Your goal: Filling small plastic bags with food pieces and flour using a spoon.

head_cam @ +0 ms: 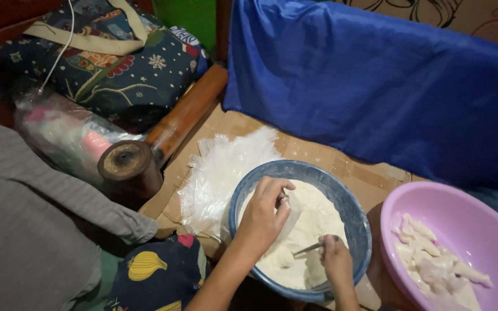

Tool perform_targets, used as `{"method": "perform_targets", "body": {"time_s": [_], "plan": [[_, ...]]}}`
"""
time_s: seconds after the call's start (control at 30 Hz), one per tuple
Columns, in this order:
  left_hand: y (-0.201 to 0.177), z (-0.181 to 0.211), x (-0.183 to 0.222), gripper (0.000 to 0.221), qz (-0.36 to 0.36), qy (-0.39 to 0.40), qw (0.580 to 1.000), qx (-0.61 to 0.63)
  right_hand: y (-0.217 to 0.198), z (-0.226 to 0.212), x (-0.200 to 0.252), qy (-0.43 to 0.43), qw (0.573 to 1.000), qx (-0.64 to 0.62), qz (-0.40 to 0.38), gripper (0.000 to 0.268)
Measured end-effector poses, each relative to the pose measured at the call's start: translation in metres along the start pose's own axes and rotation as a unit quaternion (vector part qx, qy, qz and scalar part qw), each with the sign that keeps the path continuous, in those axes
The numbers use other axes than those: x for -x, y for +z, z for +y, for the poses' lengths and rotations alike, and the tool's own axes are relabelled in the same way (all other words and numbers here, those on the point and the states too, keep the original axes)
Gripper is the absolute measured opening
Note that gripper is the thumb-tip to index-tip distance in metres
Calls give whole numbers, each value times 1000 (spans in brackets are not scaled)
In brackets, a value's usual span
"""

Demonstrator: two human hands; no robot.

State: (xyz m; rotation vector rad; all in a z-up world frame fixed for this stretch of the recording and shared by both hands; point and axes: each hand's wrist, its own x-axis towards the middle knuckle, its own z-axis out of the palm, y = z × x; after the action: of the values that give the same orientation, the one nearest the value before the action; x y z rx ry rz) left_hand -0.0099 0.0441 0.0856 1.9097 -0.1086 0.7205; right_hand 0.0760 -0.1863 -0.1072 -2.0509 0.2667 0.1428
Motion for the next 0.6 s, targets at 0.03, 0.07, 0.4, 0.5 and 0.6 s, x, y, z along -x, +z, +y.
{"method": "perform_targets", "body": {"time_s": [0.03,0.07,0.4,0.5,0.6], "plan": [[-3,6,1,34,3,14,1000,-3,3,2,4,-7,997,-77,-16,45],[-3,7,2,34,2,13,1000,-2,0,13,-1,-5,997,-76,-15,45],[31,-4,3,34,-90,-42,995,-5,-85,-122,42,-4,928,-363,84,33],[45,-2,-3,36,-97,-34,995,-4,-119,-140,38,9,920,-369,133,27],[59,-2,-14,39,-102,-37,994,-18,-140,-137,1,-54,935,-330,116,16]]}}
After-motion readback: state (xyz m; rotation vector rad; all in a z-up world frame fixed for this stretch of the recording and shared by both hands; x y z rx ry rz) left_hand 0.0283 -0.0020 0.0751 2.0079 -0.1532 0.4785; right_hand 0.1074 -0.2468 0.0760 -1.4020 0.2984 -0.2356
